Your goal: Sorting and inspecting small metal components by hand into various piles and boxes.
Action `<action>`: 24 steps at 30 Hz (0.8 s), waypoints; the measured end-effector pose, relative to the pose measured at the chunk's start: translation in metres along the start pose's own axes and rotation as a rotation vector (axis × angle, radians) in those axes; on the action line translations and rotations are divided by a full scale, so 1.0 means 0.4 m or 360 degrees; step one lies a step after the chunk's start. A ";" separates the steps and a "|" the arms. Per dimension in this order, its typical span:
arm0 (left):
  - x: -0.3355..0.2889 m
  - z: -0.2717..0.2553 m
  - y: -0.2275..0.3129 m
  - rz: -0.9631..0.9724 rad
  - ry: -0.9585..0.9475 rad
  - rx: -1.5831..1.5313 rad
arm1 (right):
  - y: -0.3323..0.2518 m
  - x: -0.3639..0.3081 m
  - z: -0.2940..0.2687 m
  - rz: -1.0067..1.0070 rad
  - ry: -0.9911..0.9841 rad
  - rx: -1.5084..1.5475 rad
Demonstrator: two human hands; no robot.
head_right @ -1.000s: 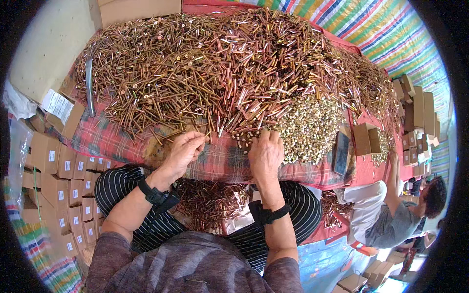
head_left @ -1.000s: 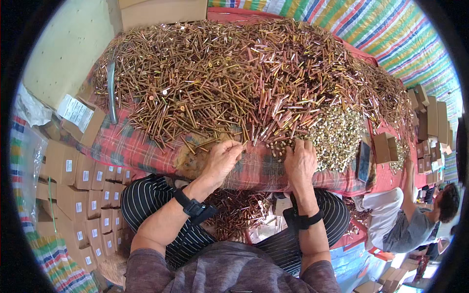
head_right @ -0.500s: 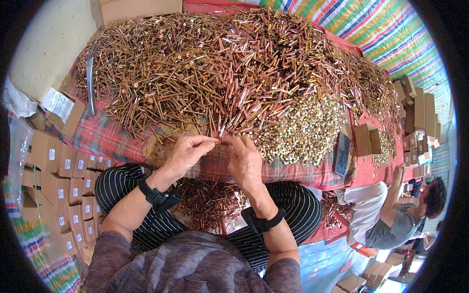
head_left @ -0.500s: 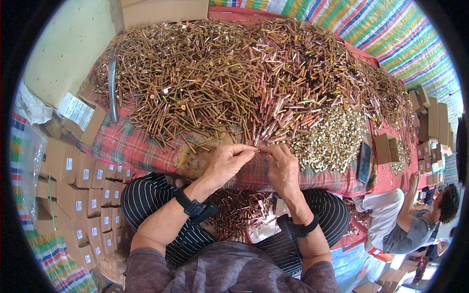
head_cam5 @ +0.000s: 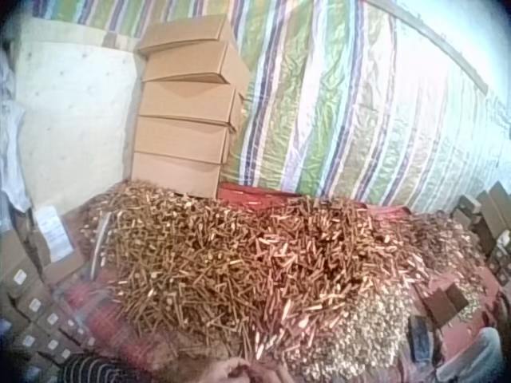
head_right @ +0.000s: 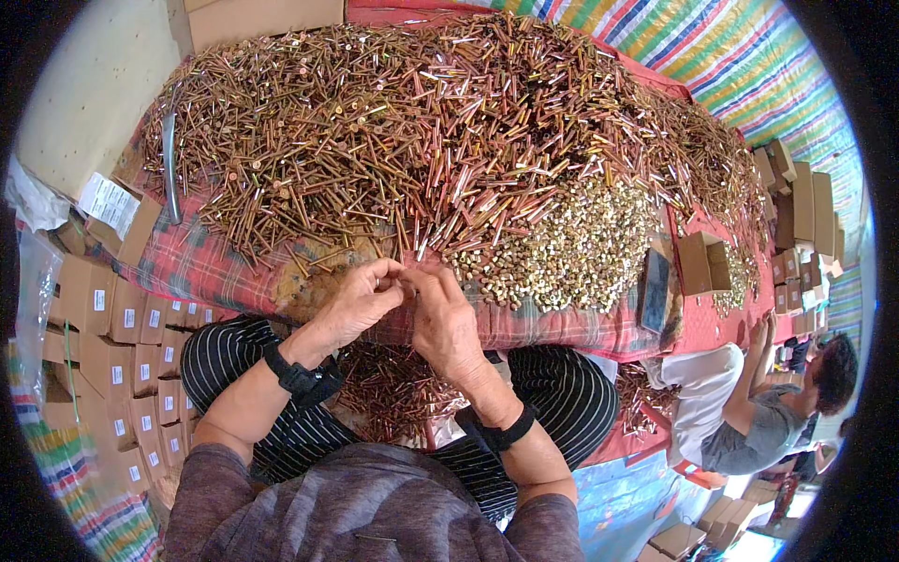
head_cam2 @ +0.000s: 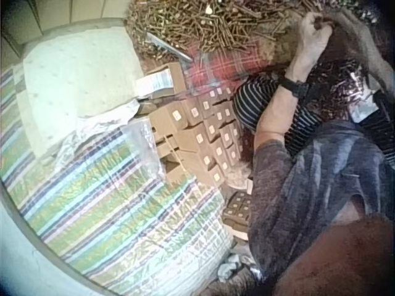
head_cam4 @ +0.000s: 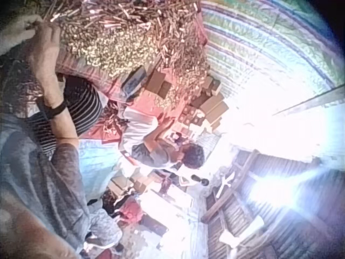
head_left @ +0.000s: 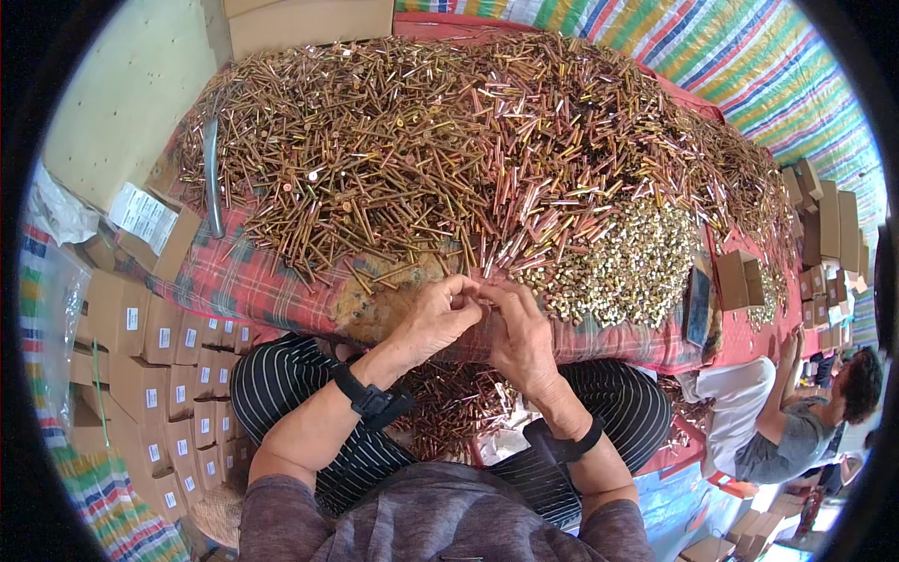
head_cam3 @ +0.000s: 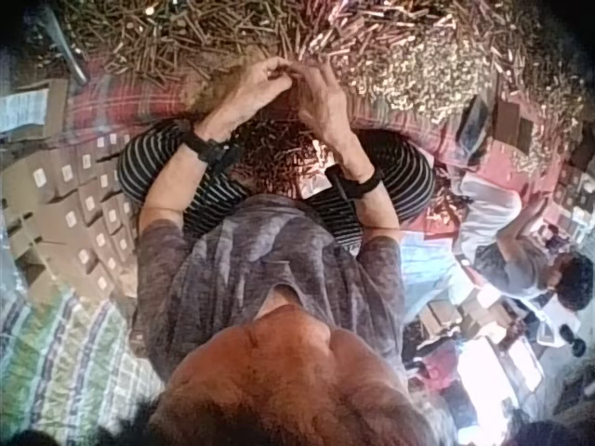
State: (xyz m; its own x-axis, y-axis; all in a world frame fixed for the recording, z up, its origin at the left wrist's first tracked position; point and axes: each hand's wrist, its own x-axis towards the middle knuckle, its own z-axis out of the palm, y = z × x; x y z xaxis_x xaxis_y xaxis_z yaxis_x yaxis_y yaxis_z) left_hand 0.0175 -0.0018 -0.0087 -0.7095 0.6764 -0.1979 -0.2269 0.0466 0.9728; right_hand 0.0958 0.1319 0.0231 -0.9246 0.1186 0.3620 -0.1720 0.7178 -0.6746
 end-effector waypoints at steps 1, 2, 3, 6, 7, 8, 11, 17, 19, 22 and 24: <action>0.006 0.003 -0.011 -0.0007 0.0003 -0.0045 | 0.010 0.004 -0.002 0.0041 0.0058 -0.0070; 0.007 0.005 -0.015 -0.0013 0.0006 -0.0088 | 0.030 0.007 -0.009 0.0082 0.0117 -0.0140; 0.007 0.001 -0.012 -0.0016 0.0010 -0.0088 | 0.059 0.005 -0.015 0.0165 0.0148 -0.0307; 0.006 -0.010 0.001 -0.0299 0.0084 -0.0468 | 0.108 0.003 -0.059 0.0350 0.0012 -0.0831; 0.006 -0.010 0.002 -0.0280 0.0128 -0.0534 | 0.117 0.000 -0.055 0.0346 0.0009 -0.0832; 0.007 -0.009 0.003 -0.0262 0.0165 -0.0599 | 0.128 -0.009 -0.049 0.0327 -0.0047 -0.0817; 0.006 0.000 0.018 -0.0305 0.0202 -0.0603 | 0.142 -0.015 -0.030 0.0308 -0.0084 -0.0814; 0.002 -0.004 0.011 -0.0306 0.0162 -0.0586 | 0.126 -0.006 -0.026 0.0248 0.0059 -0.0789; 0.000 -0.007 0.020 -0.0330 0.0134 -0.0610 | 0.100 0.003 -0.037 0.0331 -0.0024 -0.0420; 0.000 -0.011 0.016 -0.0347 0.0075 -0.0673 | 0.082 0.004 -0.018 0.0682 -0.0017 0.0691; 0.001 -0.014 0.013 -0.0340 0.0049 -0.0712 | 0.074 0.000 -0.006 0.0698 -0.0053 0.0882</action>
State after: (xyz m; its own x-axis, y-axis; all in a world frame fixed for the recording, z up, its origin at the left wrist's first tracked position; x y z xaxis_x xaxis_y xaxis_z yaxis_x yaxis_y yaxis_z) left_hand 0.0123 -0.0052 -0.0045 -0.6336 0.6639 -0.3971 -0.6287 -0.1428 0.7644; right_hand 0.0917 0.1548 0.0047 -0.9565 0.2899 -0.0322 0.0794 0.1525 -0.9851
